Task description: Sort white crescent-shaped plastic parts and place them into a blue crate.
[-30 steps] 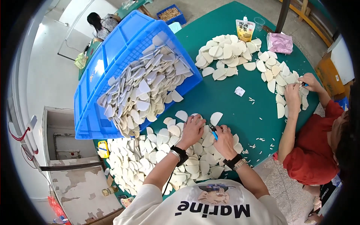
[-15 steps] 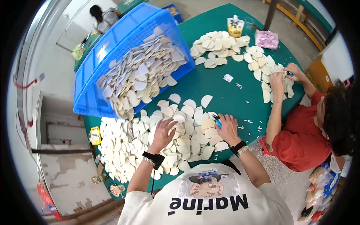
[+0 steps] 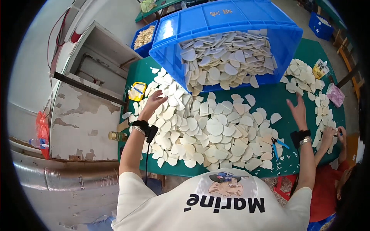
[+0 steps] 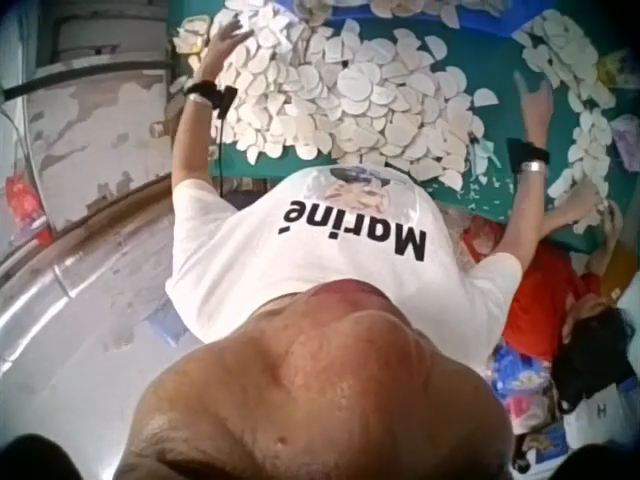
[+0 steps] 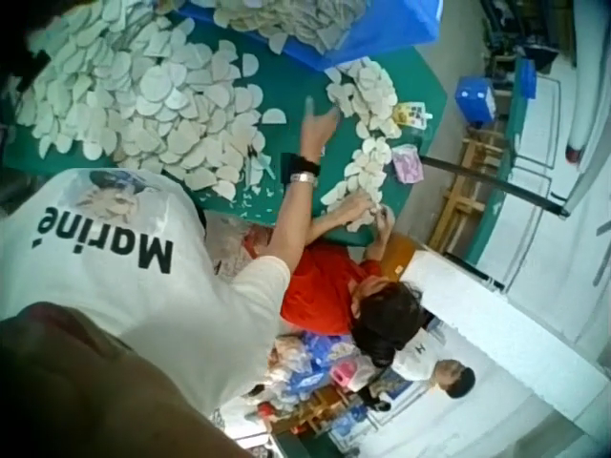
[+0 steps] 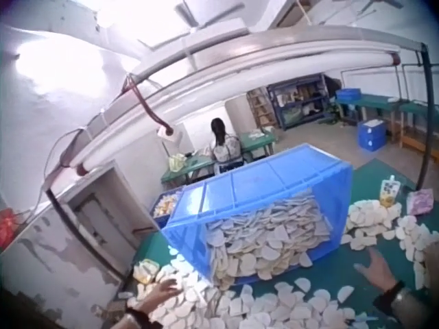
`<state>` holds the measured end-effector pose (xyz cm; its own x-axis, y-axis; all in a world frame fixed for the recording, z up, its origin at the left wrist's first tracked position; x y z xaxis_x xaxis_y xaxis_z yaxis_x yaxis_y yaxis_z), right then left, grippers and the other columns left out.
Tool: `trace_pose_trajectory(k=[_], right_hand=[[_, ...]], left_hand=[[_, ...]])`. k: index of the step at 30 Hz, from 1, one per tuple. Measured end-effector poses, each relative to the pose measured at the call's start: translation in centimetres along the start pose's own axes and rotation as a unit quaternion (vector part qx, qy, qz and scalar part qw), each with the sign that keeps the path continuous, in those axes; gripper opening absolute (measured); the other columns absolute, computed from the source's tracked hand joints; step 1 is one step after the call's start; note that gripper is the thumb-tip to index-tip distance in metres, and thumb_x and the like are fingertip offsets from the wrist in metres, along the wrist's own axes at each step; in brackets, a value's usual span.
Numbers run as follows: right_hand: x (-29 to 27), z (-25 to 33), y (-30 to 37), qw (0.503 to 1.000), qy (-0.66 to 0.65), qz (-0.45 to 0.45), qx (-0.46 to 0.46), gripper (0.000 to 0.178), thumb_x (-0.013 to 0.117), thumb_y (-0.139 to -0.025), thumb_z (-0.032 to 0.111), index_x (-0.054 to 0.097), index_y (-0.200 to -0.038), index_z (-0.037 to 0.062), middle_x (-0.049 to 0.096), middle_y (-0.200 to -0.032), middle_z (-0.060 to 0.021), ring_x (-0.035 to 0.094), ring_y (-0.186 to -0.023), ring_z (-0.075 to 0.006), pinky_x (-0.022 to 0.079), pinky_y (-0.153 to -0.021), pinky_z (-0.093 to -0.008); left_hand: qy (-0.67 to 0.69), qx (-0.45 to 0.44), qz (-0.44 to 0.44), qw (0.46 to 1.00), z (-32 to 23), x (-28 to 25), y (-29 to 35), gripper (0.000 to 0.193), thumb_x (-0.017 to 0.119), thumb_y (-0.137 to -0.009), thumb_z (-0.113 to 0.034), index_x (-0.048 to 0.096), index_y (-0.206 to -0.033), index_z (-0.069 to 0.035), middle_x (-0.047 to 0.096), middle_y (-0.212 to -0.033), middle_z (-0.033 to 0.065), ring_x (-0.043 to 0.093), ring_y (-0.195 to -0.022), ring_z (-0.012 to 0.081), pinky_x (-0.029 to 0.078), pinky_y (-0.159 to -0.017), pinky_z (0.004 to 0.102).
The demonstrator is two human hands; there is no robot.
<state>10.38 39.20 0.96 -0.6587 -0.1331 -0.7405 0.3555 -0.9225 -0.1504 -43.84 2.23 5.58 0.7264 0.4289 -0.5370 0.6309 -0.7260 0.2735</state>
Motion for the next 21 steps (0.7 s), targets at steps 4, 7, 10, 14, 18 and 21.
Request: trace_pose_trajectory(k=[4,7,10,14,18,21], right_hand=[[-3.1,4.3,-11.3,0.995,-0.037,-0.092,0.009,0.084,0.071,-0.078,0.04,0.031,-0.141,0.0013,0.047,-0.135,-0.0218,0.046,-0.125,-0.0316,0.04,-0.099,-0.0378],[-1.7,6.0,-16.6,0.988,-0.124,-0.079,0.041,0.07,0.072,-0.08,0.032,0.04,-0.135,0.0011,0.054,-0.127,-0.0186,0.054,-0.115,-0.0291,0.043,-0.095,-0.035],[0.4,5.2,-18.2,0.964,-0.23,-0.053,0.125,0.055,0.073,-0.08,0.023,0.051,-0.125,-0.0009,0.059,-0.118,-0.0152,0.057,-0.106,-0.0254,0.046,-0.089,-0.0344],[0.9,6.6,-18.3,0.941,-0.292,-0.043,0.166,0.038,0.074,-0.079,0.016,0.061,-0.11,-0.0015,0.063,-0.107,-0.0119,0.061,-0.092,-0.0217,0.05,-0.078,-0.0344],[1.1,2.8,-21.7,0.946,-0.299,0.038,0.121,0.05,0.075,-0.079,0.025,0.056,-0.12,0.0036,0.06,-0.117,-0.0104,0.057,-0.104,-0.0225,0.044,-0.089,-0.0378],[0.2,2.4,-23.2,0.958,-0.261,0.034,0.113,0.052,0.076,-0.078,0.026,0.056,-0.121,0.0046,0.06,-0.117,-0.01,0.057,-0.105,-0.0234,0.046,-0.09,-0.0404]], left_hand=[[0.076,0.039,0.032,0.996,0.8,3.6,-5.6,0.084,0.074,-0.079,-0.023,0.026,-0.143,-0.001,0.035,-0.144,0.0174,0.036,-0.132,0.0291,0.032,-0.107,0.0372],[0.133,0.058,0.059,0.988,1.8,5.6,-9.9,0.074,0.075,-0.076,-0.013,0.035,-0.137,-0.001,0.044,-0.136,0.0126,0.042,-0.127,0.0238,0.032,-0.106,0.0347],[0.126,0.039,0.026,0.991,1.4,8.1,-11.8,0.046,0.071,-0.075,-0.005,0.054,-0.118,-0.001,0.06,-0.11,0.0057,0.055,-0.102,0.0179,0.043,-0.088,0.0304],[0.146,0.049,-0.04,0.987,3.4,8.4,-13.4,0.041,0.066,-0.077,-0.005,0.057,-0.116,-0.001,0.059,-0.109,0.0068,0.054,-0.097,0.0187,0.042,-0.087,0.0322],[0.18,0.018,-0.047,0.982,3.4,10.3,-12.6,0.036,0.064,-0.08,-0.009,0.058,-0.115,0.0,0.06,-0.108,0.006,0.053,-0.096,0.0171,0.041,-0.089,0.0309],[0.167,-0.001,-0.045,0.985,4.1,11.0,-11.7,0.04,0.065,-0.083,-0.012,0.056,-0.12,0.0,0.059,-0.112,0.0066,0.053,-0.1,0.0181,0.04,-0.092,0.032]])
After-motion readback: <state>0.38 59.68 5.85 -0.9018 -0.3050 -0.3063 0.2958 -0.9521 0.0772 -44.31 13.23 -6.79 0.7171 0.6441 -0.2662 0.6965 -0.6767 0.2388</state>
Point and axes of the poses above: each hand's wrist, its own y-axis away from the middle knuckle, its own x-axis out of the palm, z = x × y, the point moved 10 cm from there along -y, towards the middle knuckle
